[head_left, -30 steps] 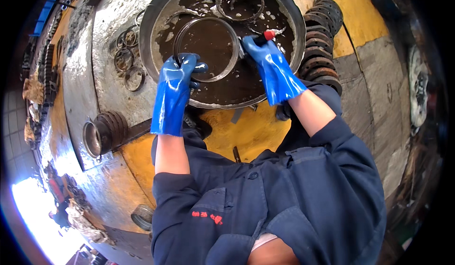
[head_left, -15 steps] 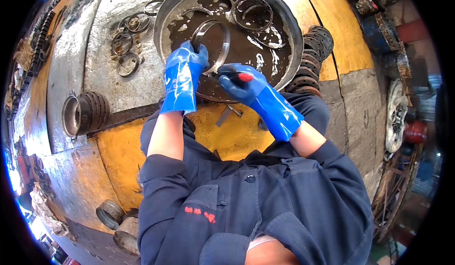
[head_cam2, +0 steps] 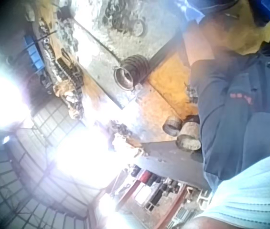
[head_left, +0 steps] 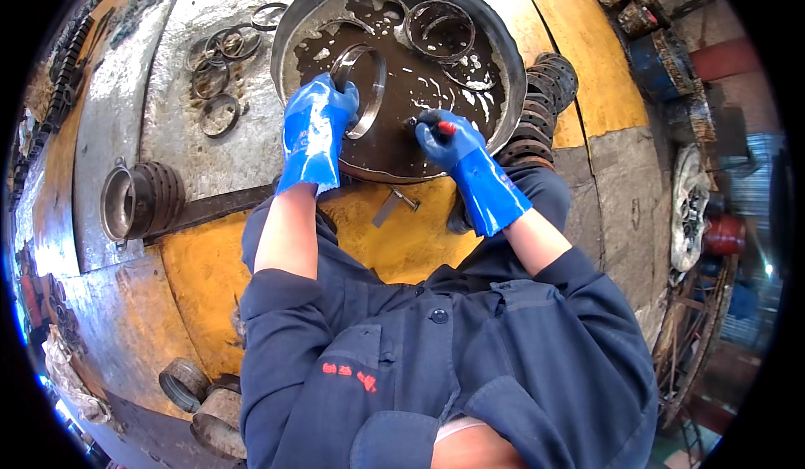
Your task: The person scrubs multiple metal rings with a wire brush over a basin of dark liquid. They repeatedly dip the rings into the liquid and scrub them, then place the cleaned rings on a nearby metal surface.
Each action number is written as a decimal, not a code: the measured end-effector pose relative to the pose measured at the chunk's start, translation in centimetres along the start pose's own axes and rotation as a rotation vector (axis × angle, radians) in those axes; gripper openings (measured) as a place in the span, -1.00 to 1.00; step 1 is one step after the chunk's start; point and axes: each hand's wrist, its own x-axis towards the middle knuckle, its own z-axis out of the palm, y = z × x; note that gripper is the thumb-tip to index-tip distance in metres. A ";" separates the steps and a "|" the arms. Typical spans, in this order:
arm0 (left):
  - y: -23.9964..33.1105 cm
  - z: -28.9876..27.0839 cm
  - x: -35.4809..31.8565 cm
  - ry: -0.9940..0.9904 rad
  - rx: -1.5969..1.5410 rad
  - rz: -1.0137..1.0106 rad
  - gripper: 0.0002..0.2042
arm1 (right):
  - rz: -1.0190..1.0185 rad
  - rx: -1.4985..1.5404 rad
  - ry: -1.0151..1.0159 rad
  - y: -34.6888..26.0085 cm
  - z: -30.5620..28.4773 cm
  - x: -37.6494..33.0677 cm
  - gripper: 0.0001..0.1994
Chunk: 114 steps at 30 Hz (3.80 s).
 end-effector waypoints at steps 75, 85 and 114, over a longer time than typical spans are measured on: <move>-3.2 3.0 1.5 -0.079 -0.193 -0.055 -0.57 | 0.276 -0.300 -0.321 3.0 0.9 -0.9 -0.61; -2.2 2.7 0.9 -0.052 -0.251 -0.058 -0.60 | 0.294 -0.322 -0.343 3.1 0.9 -0.9 -0.60; -3.4 0.5 2.9 0.040 -0.617 -0.134 -0.61 | 0.292 -0.273 -0.303 3.2 1.2 -1.1 -0.64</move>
